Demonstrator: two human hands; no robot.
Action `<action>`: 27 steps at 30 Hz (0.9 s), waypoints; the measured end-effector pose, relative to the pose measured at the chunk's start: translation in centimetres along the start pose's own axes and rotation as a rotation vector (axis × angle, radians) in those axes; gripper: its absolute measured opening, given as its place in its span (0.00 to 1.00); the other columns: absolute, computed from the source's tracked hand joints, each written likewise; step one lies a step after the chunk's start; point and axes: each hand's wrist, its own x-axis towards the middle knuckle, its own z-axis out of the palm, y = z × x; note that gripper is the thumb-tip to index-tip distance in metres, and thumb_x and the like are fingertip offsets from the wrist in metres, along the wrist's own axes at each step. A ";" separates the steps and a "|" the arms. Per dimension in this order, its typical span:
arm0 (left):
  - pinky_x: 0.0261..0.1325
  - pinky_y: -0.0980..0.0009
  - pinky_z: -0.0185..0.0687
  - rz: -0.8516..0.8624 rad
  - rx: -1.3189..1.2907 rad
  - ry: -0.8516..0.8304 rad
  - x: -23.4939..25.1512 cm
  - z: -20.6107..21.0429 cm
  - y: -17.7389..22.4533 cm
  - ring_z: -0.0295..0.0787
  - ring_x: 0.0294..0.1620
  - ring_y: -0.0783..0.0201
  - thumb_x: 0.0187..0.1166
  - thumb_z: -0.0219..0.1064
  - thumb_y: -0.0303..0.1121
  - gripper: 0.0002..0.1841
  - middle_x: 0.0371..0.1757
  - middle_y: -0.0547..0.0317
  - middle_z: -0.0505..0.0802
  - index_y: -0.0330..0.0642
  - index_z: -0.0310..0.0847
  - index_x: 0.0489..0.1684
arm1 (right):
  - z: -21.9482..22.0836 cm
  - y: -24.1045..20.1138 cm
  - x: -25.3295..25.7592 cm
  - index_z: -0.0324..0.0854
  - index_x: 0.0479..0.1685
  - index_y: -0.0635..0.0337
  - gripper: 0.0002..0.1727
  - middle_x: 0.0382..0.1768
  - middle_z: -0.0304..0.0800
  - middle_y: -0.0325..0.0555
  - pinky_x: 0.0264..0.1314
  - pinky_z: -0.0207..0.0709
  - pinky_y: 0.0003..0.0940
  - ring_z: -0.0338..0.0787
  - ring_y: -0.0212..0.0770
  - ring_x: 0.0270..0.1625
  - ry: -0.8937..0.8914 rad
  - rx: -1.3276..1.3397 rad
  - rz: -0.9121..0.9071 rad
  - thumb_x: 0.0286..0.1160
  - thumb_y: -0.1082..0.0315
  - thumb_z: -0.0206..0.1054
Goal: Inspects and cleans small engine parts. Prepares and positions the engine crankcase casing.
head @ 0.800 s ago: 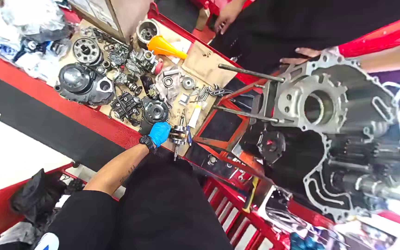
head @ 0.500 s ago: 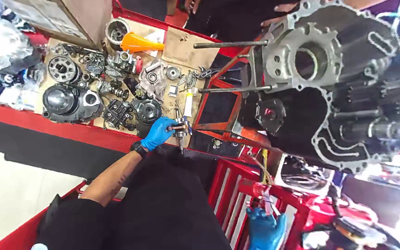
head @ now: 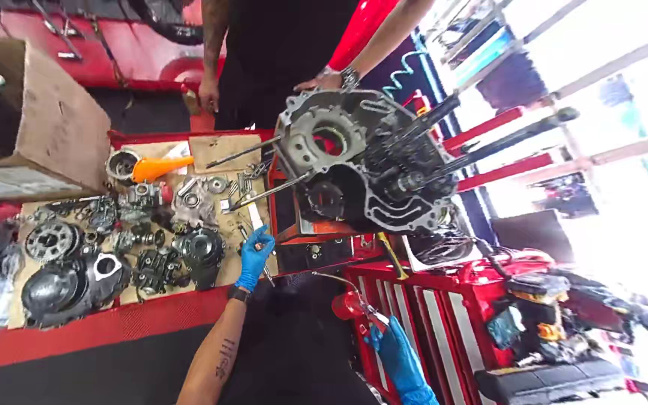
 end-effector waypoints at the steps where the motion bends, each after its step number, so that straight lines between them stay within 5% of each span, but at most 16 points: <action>1: 0.54 0.65 0.91 -0.009 0.081 -0.028 0.0 0.6 -0.7 0.93 0.45 0.64 0.74 0.72 0.25 0.25 0.49 0.49 0.94 0.29 0.79 0.71 | -0.3 -0.4 -0.2 0.84 0.40 0.48 0.28 0.18 0.82 0.33 0.33 0.86 0.34 0.83 0.33 0.22 -0.004 0.000 -0.003 0.93 0.46 0.39; 3: 0.55 0.64 0.90 -0.036 0.207 -0.058 0.1 0.9 -1.6 0.93 0.46 0.64 0.78 0.70 0.29 0.21 0.55 0.48 0.94 0.35 0.82 0.69 | -0.8 -1.1 -0.7 0.84 0.39 0.47 0.29 0.18 0.83 0.33 0.33 0.86 0.33 0.83 0.32 0.22 -0.023 0.024 -0.026 0.92 0.44 0.40; 8: 0.49 0.67 0.91 -0.030 0.123 -0.037 0.3 -0.4 -0.3 0.92 0.41 0.67 0.82 0.66 0.28 0.15 0.49 0.51 0.95 0.31 0.85 0.63 | -0.9 -2.5 -0.8 0.87 0.39 0.43 0.25 0.18 0.84 0.32 0.37 0.87 0.33 0.85 0.31 0.23 -0.076 0.089 -0.071 0.85 0.37 0.51; 14: 0.63 0.70 0.87 -0.035 0.280 -0.255 0.9 -2.9 -0.6 0.91 0.50 0.71 0.82 0.68 0.32 0.11 0.47 0.54 0.95 0.32 0.90 0.49 | 0.4 -1.4 0.8 0.86 0.33 0.44 0.24 0.18 0.85 0.30 0.35 0.86 0.30 0.84 0.30 0.23 -0.140 0.022 -0.039 0.88 0.45 0.48; 20: 0.38 0.75 0.85 -0.097 0.444 -0.262 2.0 -1.8 0.9 0.83 0.25 0.79 0.84 0.63 0.35 0.15 0.24 0.65 0.88 0.31 0.89 0.35 | 2.3 0.3 3.6 0.86 0.25 0.44 0.22 0.17 0.83 0.29 0.33 0.82 0.27 0.82 0.28 0.23 -0.245 -0.039 0.004 0.84 0.49 0.54; 27: 0.30 0.74 0.82 0.069 0.294 -0.019 -1.2 -4.7 5.4 0.79 0.17 0.77 0.86 0.55 0.33 0.21 0.14 0.76 0.83 0.49 0.79 0.14 | 5.2 -0.4 4.1 0.88 0.20 0.44 0.14 0.19 0.86 0.27 0.34 0.80 0.23 0.83 0.25 0.25 -0.306 0.033 -0.079 0.74 0.54 0.70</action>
